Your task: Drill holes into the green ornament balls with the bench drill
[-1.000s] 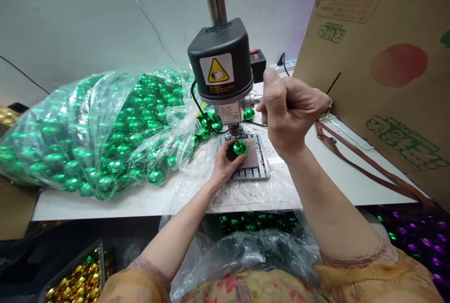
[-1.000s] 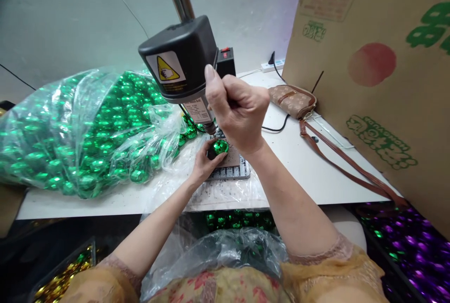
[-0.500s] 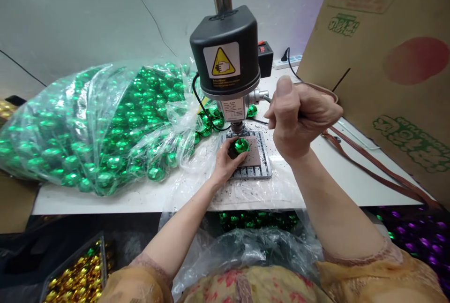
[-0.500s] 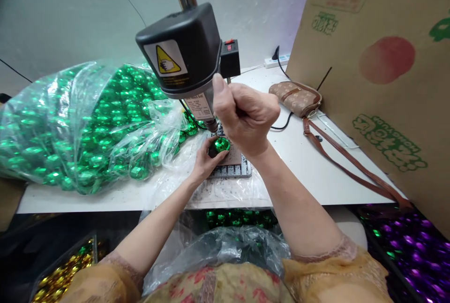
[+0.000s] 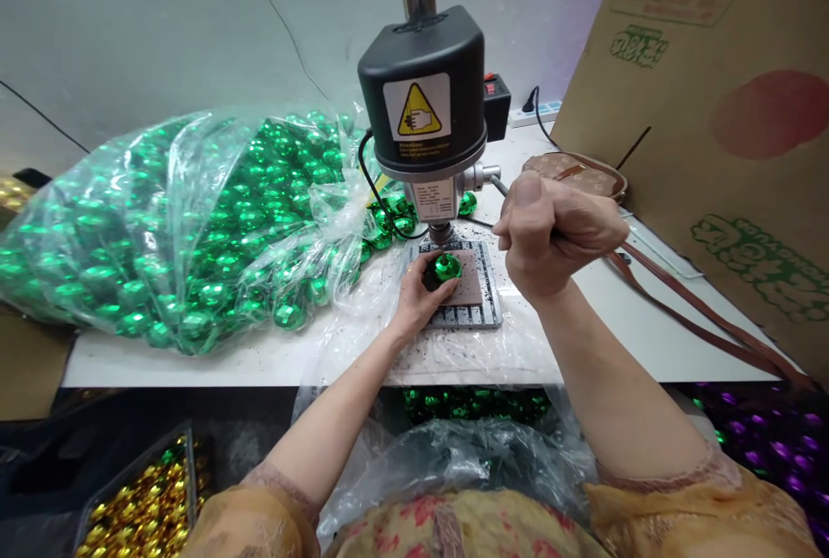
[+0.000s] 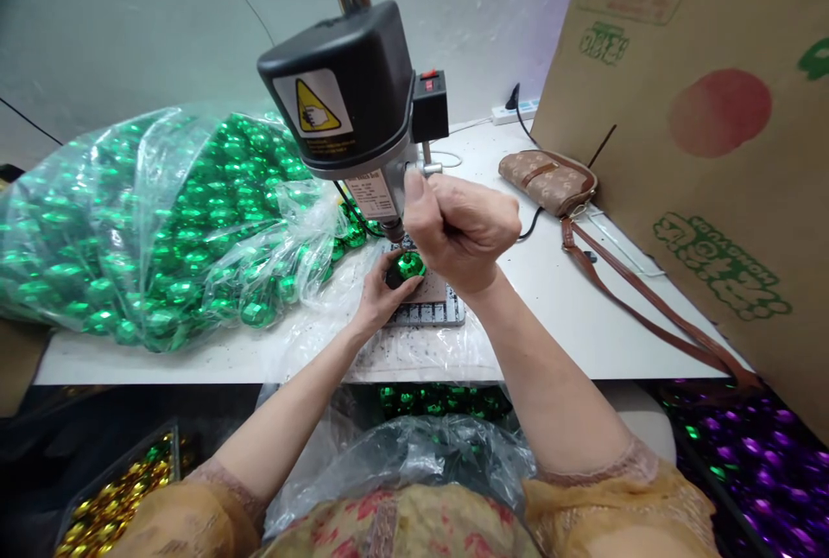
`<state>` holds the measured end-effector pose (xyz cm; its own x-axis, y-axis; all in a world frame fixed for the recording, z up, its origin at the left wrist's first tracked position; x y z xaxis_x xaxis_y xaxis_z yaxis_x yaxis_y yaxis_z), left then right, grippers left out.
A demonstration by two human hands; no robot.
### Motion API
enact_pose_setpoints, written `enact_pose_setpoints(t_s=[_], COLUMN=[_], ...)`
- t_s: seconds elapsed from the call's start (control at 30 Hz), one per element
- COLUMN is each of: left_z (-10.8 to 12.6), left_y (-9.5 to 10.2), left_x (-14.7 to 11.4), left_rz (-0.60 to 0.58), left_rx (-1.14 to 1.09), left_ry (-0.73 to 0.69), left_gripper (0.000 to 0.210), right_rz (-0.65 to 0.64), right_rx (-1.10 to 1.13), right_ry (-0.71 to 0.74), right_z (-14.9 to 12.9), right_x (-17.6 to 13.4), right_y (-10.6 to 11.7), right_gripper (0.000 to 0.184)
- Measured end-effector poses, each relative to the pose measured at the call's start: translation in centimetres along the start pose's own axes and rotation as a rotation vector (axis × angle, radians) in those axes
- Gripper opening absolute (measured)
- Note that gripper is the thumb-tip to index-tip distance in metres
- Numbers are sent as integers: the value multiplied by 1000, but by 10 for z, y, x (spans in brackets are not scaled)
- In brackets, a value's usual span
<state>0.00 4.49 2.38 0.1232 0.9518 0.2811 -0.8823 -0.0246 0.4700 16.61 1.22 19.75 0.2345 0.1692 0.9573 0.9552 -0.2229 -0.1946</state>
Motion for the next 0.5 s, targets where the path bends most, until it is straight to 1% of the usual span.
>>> enact_pose_setpoints(t_s=[0.3, 0.43, 0.5], left_z=[2, 3, 3], left_y=[0, 0, 0], left_x=[0, 0, -1], left_rz=[-3, -3, -5], left_rx=[-13, -14, -13], left_ry=[15, 5, 5], left_gripper=[52, 51, 50], right_rz=[-8, -35, -50], right_rx=[21, 10, 13], right_ry=[48, 101, 83], right_z=[3, 0, -1], right_x=[-7, -16, -16], right_y=[1, 4, 4], right_gripper=[47, 43, 43])
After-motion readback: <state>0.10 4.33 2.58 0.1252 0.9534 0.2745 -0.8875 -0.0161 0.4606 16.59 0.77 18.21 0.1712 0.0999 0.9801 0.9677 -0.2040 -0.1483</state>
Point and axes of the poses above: each hand's wrist, its own x-axis towards the middle knuckle, its own y-axis out of the back of the hand, z = x × y, the point moved 5 cm from there along x, towards the middle knuckle, and after that the axes turned 6 degrees about -z, right-handed, at the moved point
